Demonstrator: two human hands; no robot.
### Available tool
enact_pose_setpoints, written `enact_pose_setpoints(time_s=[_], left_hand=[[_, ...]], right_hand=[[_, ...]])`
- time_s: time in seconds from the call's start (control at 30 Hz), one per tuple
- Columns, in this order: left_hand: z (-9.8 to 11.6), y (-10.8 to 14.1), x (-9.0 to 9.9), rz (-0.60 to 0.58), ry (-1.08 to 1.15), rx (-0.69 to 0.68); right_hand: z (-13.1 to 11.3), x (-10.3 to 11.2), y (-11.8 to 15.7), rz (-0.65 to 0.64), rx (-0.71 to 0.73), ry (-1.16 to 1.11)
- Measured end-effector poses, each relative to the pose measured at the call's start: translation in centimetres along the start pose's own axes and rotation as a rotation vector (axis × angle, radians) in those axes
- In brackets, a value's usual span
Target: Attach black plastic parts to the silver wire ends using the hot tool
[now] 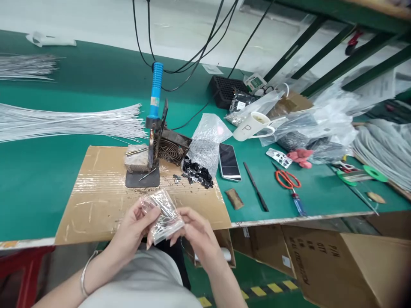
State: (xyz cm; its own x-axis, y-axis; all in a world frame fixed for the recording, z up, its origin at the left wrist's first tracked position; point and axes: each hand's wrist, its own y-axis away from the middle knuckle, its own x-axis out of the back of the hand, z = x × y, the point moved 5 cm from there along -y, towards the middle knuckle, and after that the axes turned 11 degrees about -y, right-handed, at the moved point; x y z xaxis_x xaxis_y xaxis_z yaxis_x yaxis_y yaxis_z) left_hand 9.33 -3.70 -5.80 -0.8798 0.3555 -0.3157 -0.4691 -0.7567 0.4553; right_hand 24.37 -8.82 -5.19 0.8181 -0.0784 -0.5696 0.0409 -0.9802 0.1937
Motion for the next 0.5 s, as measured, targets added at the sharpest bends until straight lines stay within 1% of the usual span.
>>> enact_pose_setpoints(time_s=[0.07,0.13,0.27,0.5], left_hand=[[-0.1,0.0,-0.2,0.004,0.034,0.021],[-0.3,0.0,-0.5,0.0,0.056,0.046],[-0.7,-0.1,-0.7,0.002,0.092,0.083],[-0.9,-0.2,-0.6,0.02,0.117,0.089]], right_hand=[[0.8,-0.2,0.9,-0.002,0.021,-0.01],[1.1,-0.6,1.4,0.008,0.039,-0.011],[0.4,-1.3,1.4,0.01,0.052,0.004],[-0.4,-1.4,1.1,0.009,0.059,0.035]])
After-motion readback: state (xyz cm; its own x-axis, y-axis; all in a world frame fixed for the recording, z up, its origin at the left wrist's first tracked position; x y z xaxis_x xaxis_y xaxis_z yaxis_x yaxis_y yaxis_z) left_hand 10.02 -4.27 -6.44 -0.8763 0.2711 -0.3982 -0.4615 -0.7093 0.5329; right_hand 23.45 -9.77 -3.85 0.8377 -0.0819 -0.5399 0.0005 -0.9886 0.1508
